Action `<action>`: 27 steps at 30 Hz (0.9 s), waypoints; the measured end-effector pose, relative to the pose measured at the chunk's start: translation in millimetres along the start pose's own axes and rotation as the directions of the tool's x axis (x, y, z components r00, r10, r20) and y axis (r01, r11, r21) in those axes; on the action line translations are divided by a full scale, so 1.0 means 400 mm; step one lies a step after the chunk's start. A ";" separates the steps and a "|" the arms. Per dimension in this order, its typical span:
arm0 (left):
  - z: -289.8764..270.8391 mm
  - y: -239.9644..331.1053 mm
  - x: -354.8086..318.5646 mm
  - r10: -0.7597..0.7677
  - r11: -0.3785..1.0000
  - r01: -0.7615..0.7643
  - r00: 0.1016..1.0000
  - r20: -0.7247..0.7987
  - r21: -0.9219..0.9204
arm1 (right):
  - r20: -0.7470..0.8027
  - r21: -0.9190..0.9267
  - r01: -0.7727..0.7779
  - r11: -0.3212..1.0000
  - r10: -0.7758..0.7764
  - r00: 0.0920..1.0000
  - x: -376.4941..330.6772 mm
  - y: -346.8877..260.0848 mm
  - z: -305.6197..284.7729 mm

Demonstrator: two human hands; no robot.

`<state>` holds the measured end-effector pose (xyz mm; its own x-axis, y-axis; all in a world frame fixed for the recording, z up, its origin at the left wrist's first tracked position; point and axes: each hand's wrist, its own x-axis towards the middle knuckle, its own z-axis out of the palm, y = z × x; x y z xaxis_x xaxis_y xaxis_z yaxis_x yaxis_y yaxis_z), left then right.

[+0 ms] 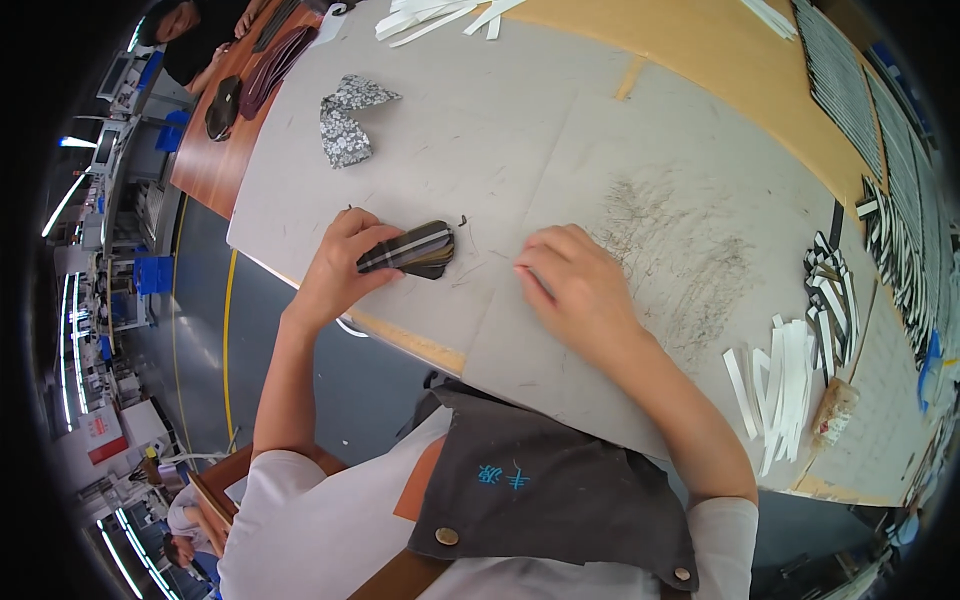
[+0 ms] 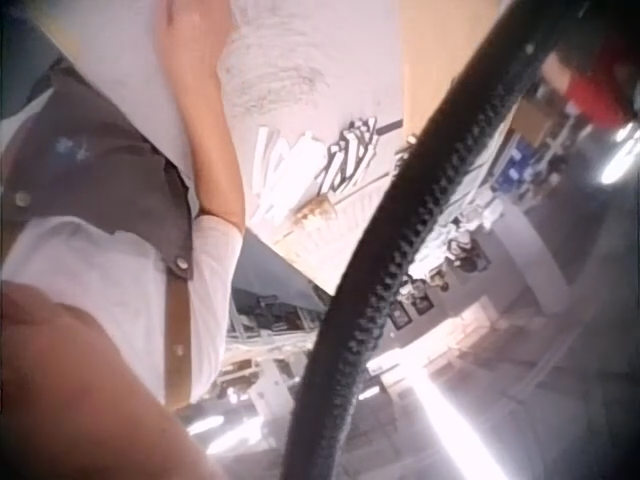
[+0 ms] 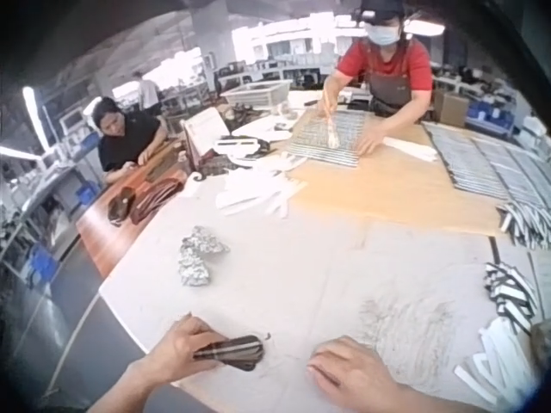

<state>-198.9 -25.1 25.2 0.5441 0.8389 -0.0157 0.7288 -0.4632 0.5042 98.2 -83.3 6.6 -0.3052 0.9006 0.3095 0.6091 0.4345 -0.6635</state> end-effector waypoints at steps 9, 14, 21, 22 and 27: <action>-0.033 -0.034 -0.012 0.045 0.998 -0.048 0.995 0.087 0.035 | 0.154 -0.129 0.205 0.970 -0.185 0.971 0.141 -0.065 0.205; -0.021 -0.032 -0.030 0.070 0.997 -0.071 0.997 0.033 0.017 | 0.343 -0.221 0.199 0.955 -0.115 0.932 0.175 -0.093 0.230; -0.021 -0.006 -0.027 0.034 0.996 -0.045 0.990 0.137 0.081 | 0.364 -0.197 0.134 0.971 -0.055 0.930 0.170 -0.102 0.222; -0.022 0.003 -0.021 0.051 0.995 -0.063 0.988 0.145 0.077 | 0.355 -0.207 0.119 0.971 -0.039 0.934 0.164 -0.098 0.210; -0.016 0.122 0.010 0.110 0.972 -0.044 0.953 0.283 -0.231 | 0.458 -0.019 -0.027 0.999 0.033 0.889 0.070 -0.097 0.041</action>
<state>-163.7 -42.6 55.4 0.7164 0.6672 -0.2040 0.5888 -0.4212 0.6899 53.9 -75.2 29.7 -0.5863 0.8080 -0.0583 0.6306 0.4100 -0.6590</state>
